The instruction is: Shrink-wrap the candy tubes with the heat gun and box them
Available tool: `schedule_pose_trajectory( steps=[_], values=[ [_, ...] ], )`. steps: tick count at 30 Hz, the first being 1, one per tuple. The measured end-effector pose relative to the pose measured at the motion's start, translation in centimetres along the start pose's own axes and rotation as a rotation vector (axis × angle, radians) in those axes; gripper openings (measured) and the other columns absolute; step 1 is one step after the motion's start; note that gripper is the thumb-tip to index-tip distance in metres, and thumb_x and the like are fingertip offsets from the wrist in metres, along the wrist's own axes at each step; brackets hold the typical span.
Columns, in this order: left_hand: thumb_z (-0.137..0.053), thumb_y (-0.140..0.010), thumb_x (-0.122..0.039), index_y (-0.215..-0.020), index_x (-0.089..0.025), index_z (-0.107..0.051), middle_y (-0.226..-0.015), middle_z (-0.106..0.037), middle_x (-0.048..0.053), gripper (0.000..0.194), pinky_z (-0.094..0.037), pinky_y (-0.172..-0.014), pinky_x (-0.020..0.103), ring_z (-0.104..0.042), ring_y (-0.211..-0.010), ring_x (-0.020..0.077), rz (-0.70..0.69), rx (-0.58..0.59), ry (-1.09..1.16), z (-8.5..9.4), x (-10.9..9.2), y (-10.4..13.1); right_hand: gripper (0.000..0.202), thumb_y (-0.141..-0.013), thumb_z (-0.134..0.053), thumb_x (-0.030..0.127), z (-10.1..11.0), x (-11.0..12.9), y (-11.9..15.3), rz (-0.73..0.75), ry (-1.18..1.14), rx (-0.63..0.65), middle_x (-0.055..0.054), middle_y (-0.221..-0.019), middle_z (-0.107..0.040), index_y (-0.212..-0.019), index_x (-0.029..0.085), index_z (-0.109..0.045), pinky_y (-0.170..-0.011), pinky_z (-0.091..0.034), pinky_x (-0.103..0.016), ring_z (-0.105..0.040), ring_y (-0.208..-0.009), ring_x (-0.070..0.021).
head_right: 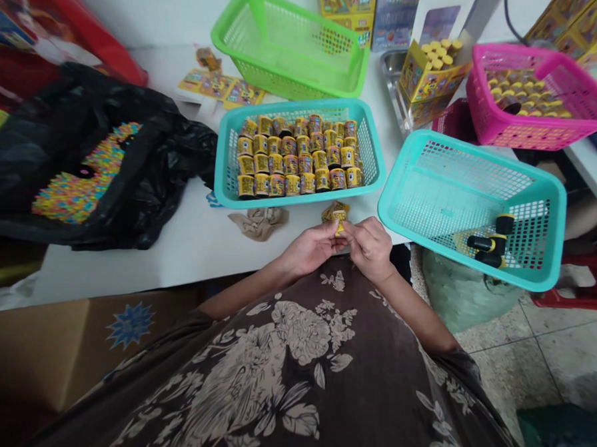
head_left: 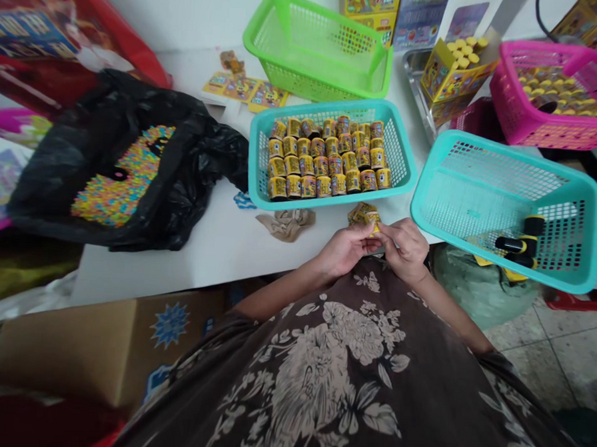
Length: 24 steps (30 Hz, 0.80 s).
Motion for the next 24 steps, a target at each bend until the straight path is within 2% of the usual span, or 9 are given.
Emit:
schedule_pose_trajectory(
  steps=[2, 6, 8, 12, 14, 17, 20, 24],
  values=[
    [-0.086, -0.09, -0.02, -0.086, -0.014, -0.074, -0.081, -0.074, 0.003, 0.014, -0.054, -0.076, 0.025, -0.069, -0.071, 0.0121, -0.003, 0.008, -0.01, -0.1, -0.2, 0.1, 0.025, -0.104, -0.067, 0.023, 0.1, 0.2, -0.1, 0.005, 0.008, -0.009, -0.003, -0.08, -0.072, -0.123, 0.029, -0.081, -0.067, -0.057, -0.038, -0.066, -0.072, -0.0209],
    [-0.085, -0.091, -0.022, -0.094, -0.019, -0.073, -0.084, -0.075, 0.001, 0.013, -0.053, -0.074, 0.025, -0.069, -0.071, 0.012, -0.028, 0.019, -0.029, -0.2, -0.7, 0.2, 0.024, -0.105, -0.067, 0.028, 0.1, 0.1, -0.1, -0.101, -0.019, 0.034, -0.004, -0.086, -0.072, -0.125, 0.028, -0.08, -0.071, -0.059, -0.038, -0.067, -0.076, -0.0213],
    [-0.085, -0.09, -0.023, -0.098, -0.021, -0.073, -0.087, -0.075, -0.001, 0.015, -0.053, -0.072, 0.025, -0.068, -0.071, 0.012, -0.039, 0.024, -0.025, -0.3, -0.8, 0.2, 0.028, -0.106, -0.067, 0.029, 0.1, 0.3, -0.1, -0.107, -0.045, 0.047, -0.005, -0.091, -0.073, -0.131, 0.028, -0.077, -0.074, -0.06, -0.038, -0.068, -0.08, -0.0214],
    [-0.087, -0.086, -0.02, -0.094, -0.02, -0.07, -0.09, -0.075, 0.0, 0.019, -0.053, -0.069, 0.024, -0.07, -0.076, 0.013, -0.059, -0.001, -0.026, -0.3, -0.8, 0.3, 0.042, -0.103, -0.072, 0.039, 0.1, 1.0, -0.2, -0.071, 0.102, 0.096, -0.008, -0.099, -0.072, -0.142, 0.025, -0.068, -0.078, -0.062, -0.041, -0.069, -0.087, -0.0252],
    [-0.09, -0.081, -0.019, -0.09, -0.019, -0.068, -0.087, -0.074, -0.001, 0.023, -0.053, -0.067, 0.024, -0.07, -0.076, 0.0135, -0.081, -0.023, -0.036, -0.4, -0.7, 0.4, 0.042, -0.101, -0.073, 0.039, 0.2, 1.5, -0.6, -0.034, 0.202, 0.125, -0.009, -0.097, -0.071, -0.139, 0.023, -0.067, -0.075, -0.061, -0.04, -0.068, -0.086, -0.0259],
    [-0.095, -0.074, -0.021, -0.087, -0.018, -0.068, -0.081, -0.073, -0.002, 0.031, -0.055, -0.065, 0.024, -0.068, -0.068, 0.0123, -0.129, -0.018, -0.06, -0.6, -0.7, 0.4, 0.028, -0.101, -0.068, 0.028, 0.9, 2.0, -1.5, 0.015, 0.262, 0.118, -0.007, -0.091, -0.069, -0.128, 0.021, -0.068, -0.07, -0.059, -0.037, -0.067, -0.082, -0.0243],
    [-0.1, -0.07, -0.029, -0.086, -0.017, -0.07, -0.077, -0.075, -0.001, 0.035, -0.055, -0.063, 0.024, -0.068, -0.063, 0.0123, -0.17, 0.029, -0.124, -1.1, -0.9, 0.5, 0.02, -0.098, -0.068, 0.023, 2.1, 2.5, -2.4, -0.001, 0.243, 0.098, -0.005, -0.088, -0.068, -0.118, 0.021, -0.068, -0.068, -0.057, -0.033, -0.067, -0.078, -0.0214],
    [-0.1, -0.07, -0.041, -0.084, -0.017, -0.07, -0.074, -0.078, 0.004, 0.041, -0.054, -0.059, 0.025, -0.071, -0.06, 0.0158, -0.202, 0.097, -0.218, -1.6, -1.4, 0.7, 0.017, -0.098, -0.069, 0.026, 4.3, 2.4, -3.7, -0.043, 0.132, 0.204, -0.003, -0.087, -0.071, -0.115, 0.022, -0.07, -0.067, -0.056, -0.031, -0.067, -0.075, -0.0183]
  ],
)
Point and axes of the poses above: each hand's wrist, its own y-axis away from the middle knuckle, its own z-axis out of the back of the hand, x = y × z, the point moved 2 cm from there along -y, towards the middle knuckle
